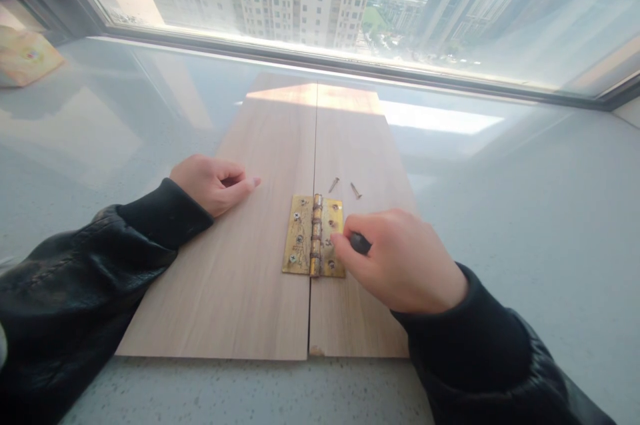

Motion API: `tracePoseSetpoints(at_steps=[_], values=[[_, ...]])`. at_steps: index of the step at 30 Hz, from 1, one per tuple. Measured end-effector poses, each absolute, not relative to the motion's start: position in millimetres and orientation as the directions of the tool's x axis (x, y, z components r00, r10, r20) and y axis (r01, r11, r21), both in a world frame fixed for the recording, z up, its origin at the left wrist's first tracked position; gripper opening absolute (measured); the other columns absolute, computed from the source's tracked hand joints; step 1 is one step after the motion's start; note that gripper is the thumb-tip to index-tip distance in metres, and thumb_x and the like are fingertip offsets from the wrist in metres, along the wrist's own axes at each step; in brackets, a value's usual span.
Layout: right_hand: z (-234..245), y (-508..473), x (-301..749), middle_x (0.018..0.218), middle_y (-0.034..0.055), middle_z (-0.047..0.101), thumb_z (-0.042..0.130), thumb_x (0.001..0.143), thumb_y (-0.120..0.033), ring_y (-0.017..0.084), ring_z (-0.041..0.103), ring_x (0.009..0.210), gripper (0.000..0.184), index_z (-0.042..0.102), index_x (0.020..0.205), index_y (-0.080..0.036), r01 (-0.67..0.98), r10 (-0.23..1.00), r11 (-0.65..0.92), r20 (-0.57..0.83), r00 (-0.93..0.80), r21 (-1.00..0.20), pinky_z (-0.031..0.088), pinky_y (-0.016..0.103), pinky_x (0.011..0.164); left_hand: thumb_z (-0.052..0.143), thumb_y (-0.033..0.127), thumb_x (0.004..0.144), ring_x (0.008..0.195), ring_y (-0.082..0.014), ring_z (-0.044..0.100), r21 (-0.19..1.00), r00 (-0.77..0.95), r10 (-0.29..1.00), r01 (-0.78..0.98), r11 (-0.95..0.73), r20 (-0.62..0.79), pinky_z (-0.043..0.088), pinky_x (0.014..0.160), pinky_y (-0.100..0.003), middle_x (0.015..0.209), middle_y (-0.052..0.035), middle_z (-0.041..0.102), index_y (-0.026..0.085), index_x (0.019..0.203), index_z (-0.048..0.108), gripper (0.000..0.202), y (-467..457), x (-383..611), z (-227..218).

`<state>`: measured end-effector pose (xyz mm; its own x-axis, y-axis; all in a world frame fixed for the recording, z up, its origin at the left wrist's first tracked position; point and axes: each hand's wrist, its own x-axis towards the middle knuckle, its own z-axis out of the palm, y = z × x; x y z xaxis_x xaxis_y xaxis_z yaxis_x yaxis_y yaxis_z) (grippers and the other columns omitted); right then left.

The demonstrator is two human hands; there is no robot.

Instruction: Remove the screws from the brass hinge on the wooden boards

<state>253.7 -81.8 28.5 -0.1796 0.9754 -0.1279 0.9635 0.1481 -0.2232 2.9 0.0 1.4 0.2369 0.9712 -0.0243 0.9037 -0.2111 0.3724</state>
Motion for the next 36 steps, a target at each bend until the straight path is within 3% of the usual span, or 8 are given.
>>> tracePoseSetpoints(at_steps=[15,21,29,36], values=[[26.5,-85.3,248.8,0.054,0.0012,0.053,0.048,0.083,-0.041,0.015,0.041,0.051,0.031,0.056,0.06,-0.022,0.965,0.972,0.219,-0.055,-0.228,-0.144,0.029,0.03,0.052,0.046,0.049,0.078,0.054,-0.0122,0.032,0.385,0.226,0.974,0.901,-0.201,-0.023,0.023,0.058,-0.031,0.051,0.0015,0.038,0.02,0.052,0.039,0.039,0.5,2.3,-0.2],[27.9,-87.9,249.0,0.055,0.0012,0.054,0.047,0.082,-0.045,0.015,0.042,0.051,0.032,0.054,0.059,-0.023,0.983,0.986,0.144,-0.07,-0.152,-0.113,0.027,0.03,0.051,0.046,0.05,0.078,0.055,-0.012,0.032,0.387,0.223,0.975,0.9,-0.198,-0.019,0.023,0.058,-0.031,0.052,0.0015,0.038,0.02,0.052,0.039,0.04,0.3,1.6,-0.6],[25.0,-86.5,248.5,0.056,0.0,0.052,0.043,0.087,-0.033,0.014,0.039,0.051,0.027,0.043,0.063,-0.022,0.926,0.933,0.352,-0.022,-0.358,-0.138,0.025,0.029,0.051,0.046,0.048,0.078,0.054,-0.0116,0.032,0.382,0.228,0.974,0.901,-0.206,-0.013,0.024,0.058,-0.03,0.051,0.0009,0.04,0.019,0.052,0.041,0.039,0.7,2.5,-0.1],[26.0,-89.0,251.4,0.06,0.0,0.056,0.044,0.087,-0.032,0.015,0.045,0.052,0.022,0.049,0.067,-0.022,0.914,0.918,0.396,0.014,-0.396,-0.088,0.025,0.029,0.05,0.047,0.048,0.078,0.054,-0.0118,0.034,0.386,0.229,0.973,0.9,-0.204,-0.02,0.024,0.058,-0.03,0.051,0.0008,0.04,0.019,0.052,0.042,0.039,-0.1,2.9,0.6]])
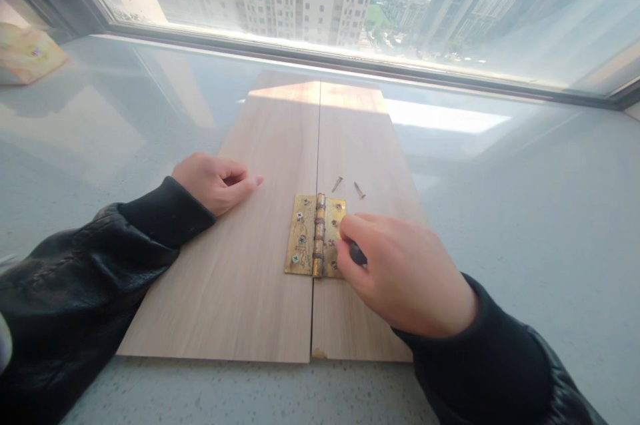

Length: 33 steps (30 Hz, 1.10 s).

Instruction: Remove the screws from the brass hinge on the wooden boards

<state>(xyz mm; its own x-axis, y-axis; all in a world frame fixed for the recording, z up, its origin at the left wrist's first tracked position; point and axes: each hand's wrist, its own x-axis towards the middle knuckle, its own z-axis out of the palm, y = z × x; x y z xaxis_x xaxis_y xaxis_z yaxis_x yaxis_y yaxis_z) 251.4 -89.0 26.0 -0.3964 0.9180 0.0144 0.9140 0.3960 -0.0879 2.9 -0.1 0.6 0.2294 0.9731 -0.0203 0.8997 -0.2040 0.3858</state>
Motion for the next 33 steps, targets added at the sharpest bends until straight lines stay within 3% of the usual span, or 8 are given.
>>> tracePoseSetpoints(at_steps=[9,16,19,21,25,33], values=[[26.8,-90.7,253.2,0.057,-0.0009,0.06,0.046,0.085,-0.036,0.019,0.051,0.051,0.025,0.058,0.067,-0.025,0.928,0.928,0.371,0.038,-0.37,-0.033,0.031,0.031,0.049,0.046,0.048,0.078,0.054,-0.0115,0.032,0.37,0.228,0.973,0.906,-0.205,-0.02,0.024,0.058,-0.03,0.051,0.0016,0.038,0.019,0.052,0.04,0.04,0.2,2.7,1.5],[28.6,-90.3,258.6,0.079,0.0005,0.07,0.048,0.083,-0.03,0.02,0.062,0.065,0.02,0.067,0.089,-0.026,0.888,0.908,0.416,0.04,-0.417,-0.194,0.042,0.034,0.057,0.045,0.048,0.079,0.054,-0.0114,0.033,0.375,0.232,0.972,0.904,-0.207,-0.022,0.024,0.057,-0.03,0.052,0.0016,0.038,0.019,0.053,0.042,0.039,0.3,1.9,0.5],[30.9,-88.7,257.3,0.076,0.0007,0.067,0.052,0.081,-0.034,0.018,0.059,0.06,0.023,0.066,0.097,-0.026,0.901,0.929,0.37,0.065,-0.366,-0.226,0.042,0.033,0.055,0.045,0.049,0.079,0.054,-0.0113,0.032,0.372,0.234,0.972,0.905,-0.206,-0.03,0.024,0.058,-0.03,0.052,0.0017,0.039,0.019,0.053,0.042,0.039,0.2,2.4,1.0],[32.0,-87.7,255.7,0.068,0.0002,0.064,0.053,0.081,-0.042,0.017,0.055,0.056,0.022,0.065,0.086,-0.025,0.927,0.952,0.305,0.072,-0.296,-0.217,0.04,0.032,0.053,0.045,0.049,0.079,0.055,-0.0113,0.033,0.368,0.231,0.972,0.908,-0.201,-0.039,0.024,0.058,-0.03,0.053,0.0017,0.039,0.019,0.054,0.042,0.039,0.1,2.7,1.9],[32.0,-86.2,254.4,0.056,-0.0002,0.058,0.051,0.082,-0.055,0.015,0.048,0.05,0.038,0.057,0.061,-0.023,0.958,0.976,0.22,0.037,-0.217,-0.182,0.035,0.031,0.049,0.046,0.049,0.079,0.055,-0.0113,0.033,0.363,0.228,0.973,0.91,-0.199,-0.04,0.024,0.058,-0.03,0.053,0.0019,0.039,0.019,0.053,0.041,0.04,-0.1,2.5,2.7],[27.4,-85.6,255.4,0.057,-0.0011,0.058,0.051,0.083,-0.043,0.016,0.05,0.052,0.028,0.058,0.063,-0.024,0.941,0.959,0.283,0.033,-0.282,-0.184,0.038,0.031,0.052,0.046,0.048,0.079,0.055,-0.0115,0.034,0.354,0.225,0.973,0.915,-0.192,-0.053,0.024,0.058,-0.029,0.053,0.0019,0.039,0.019,0.054,0.041,0.039,-0.4,3.1,3.6]])
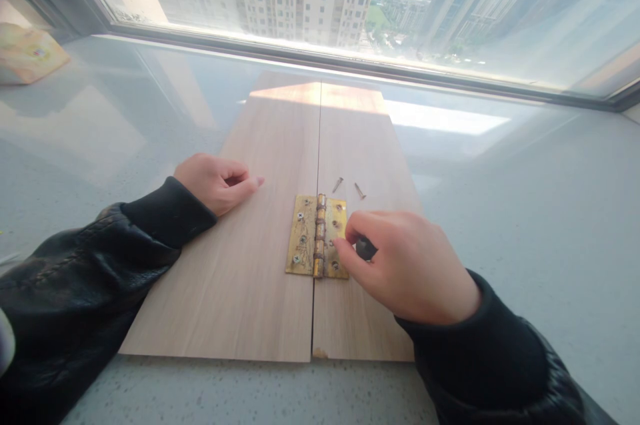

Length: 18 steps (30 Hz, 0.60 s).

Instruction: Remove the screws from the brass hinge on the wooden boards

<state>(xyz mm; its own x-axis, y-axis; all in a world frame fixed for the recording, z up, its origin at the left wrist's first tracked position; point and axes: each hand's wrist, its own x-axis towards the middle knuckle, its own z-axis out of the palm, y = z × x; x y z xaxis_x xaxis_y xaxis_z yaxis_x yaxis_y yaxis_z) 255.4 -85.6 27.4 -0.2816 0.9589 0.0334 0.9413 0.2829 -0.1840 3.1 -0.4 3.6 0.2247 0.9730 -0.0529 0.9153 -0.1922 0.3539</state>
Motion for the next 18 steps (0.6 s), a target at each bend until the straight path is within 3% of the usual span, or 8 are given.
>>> tracePoseSetpoints(at_steps=[5,11,18], values=[[28.1,-84.7,256.7,0.063,-0.0029,0.064,0.053,0.08,-0.028,0.014,0.055,0.054,0.014,0.062,0.071,-0.023,0.875,0.909,0.416,0.123,-0.397,-0.248,0.042,0.029,0.052,0.046,0.048,0.079,0.055,-0.0113,0.034,0.353,0.228,0.973,0.914,-0.2,-0.042,0.024,0.058,-0.03,0.053,0.0018,0.039,0.019,0.054,0.041,0.039,0.8,2.5,1.3],[28.6,-79.1,260.7,0.066,-0.0029,0.066,0.055,0.075,-0.016,0.01,0.059,0.057,0.01,0.064,0.073,-0.02,0.805,0.876,0.482,0.192,-0.442,-0.346,0.045,0.025,0.055,0.045,0.049,0.078,0.055,-0.0111,0.033,0.363,0.226,0.974,0.908,-0.208,-0.007,0.024,0.058,-0.03,0.052,0.0015,0.041,0.019,0.053,0.041,0.039,0.8,1.7,-1.3],[29.5,-76.4,265.4,0.077,-0.0006,0.069,0.058,0.077,-0.019,0.013,0.063,0.067,0.009,0.066,0.075,-0.023,0.824,0.894,0.431,0.299,-0.335,-0.368,0.049,0.029,0.065,0.047,0.048,0.079,0.054,-0.0112,0.034,0.38,0.237,0.971,0.901,-0.211,-0.021,0.024,0.057,-0.03,0.051,0.0019,0.039,0.019,0.053,0.042,0.039,-0.3,2.9,1.5]])
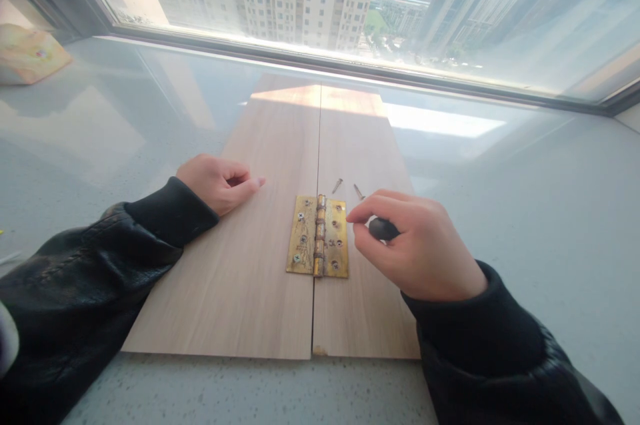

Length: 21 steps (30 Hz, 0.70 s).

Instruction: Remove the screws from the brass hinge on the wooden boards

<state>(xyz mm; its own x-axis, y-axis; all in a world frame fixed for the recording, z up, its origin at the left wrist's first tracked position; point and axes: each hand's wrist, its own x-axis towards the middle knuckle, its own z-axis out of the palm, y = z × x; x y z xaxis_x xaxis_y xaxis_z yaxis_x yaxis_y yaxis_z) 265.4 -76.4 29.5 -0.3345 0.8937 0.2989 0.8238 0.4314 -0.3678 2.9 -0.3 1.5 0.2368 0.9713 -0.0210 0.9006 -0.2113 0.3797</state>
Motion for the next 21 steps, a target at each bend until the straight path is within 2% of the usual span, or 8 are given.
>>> tracePoseSetpoints(at_steps=[6,11,15,21], values=[[21.3,-71.8,270.6,0.062,-0.0025,0.063,0.063,0.076,-0.026,0.013,0.055,0.052,0.004,0.065,0.076,-0.023,0.901,0.927,0.273,0.342,-0.154,-0.336,0.045,0.032,0.059,0.046,0.048,0.078,0.055,-0.0115,0.033,0.387,0.234,0.972,0.898,-0.211,-0.015,0.025,0.058,-0.031,0.052,0.0017,0.039,0.019,0.052,0.039,0.04,0.3,2.3,-0.3],[18.1,-68.3,267.3,0.079,0.002,0.067,0.066,0.077,-0.033,0.015,0.058,0.062,0.021,0.067,0.095,-0.022,0.923,0.837,0.203,0.547,0.01,-0.328,0.046,0.033,0.063,0.046,0.048,0.078,0.054,-0.0114,0.032,0.385,0.234,0.972,0.896,-0.22,0.012,0.024,0.058,-0.031,0.051,0.0019,0.038,0.019,0.051,0.038,0.04,0.9,2.3,-2.3],[20.6,-68.1,264.8,0.074,0.0009,0.065,0.064,0.077,-0.034,0.015,0.057,0.061,0.017,0.068,0.089,-0.022,0.887,0.797,0.156,0.586,0.147,-0.435,0.046,0.032,0.062,0.045,0.049,0.078,0.053,-0.0113,0.032,0.384,0.231,0.973,0.897,-0.221,0.022,0.024,0.058,-0.031,0.05,0.002,0.037,0.019,0.051,0.039,0.041,0.7,1.3,-3.4],[24.4,-69.3,262.6,0.072,0.0015,0.065,0.065,0.074,-0.034,0.016,0.056,0.064,0.016,0.071,0.082,-0.021,0.82,0.817,0.048,0.494,0.296,-0.57,0.045,0.034,0.064,0.045,0.049,0.078,0.055,-0.0122,0.033,0.388,0.246,0.969,0.895,-0.22,-0.019,0.024,0.059,-0.031,0.052,0.0011,0.04,0.019,0.052,0.04,0.04,-0.7,1.2,2.1]])
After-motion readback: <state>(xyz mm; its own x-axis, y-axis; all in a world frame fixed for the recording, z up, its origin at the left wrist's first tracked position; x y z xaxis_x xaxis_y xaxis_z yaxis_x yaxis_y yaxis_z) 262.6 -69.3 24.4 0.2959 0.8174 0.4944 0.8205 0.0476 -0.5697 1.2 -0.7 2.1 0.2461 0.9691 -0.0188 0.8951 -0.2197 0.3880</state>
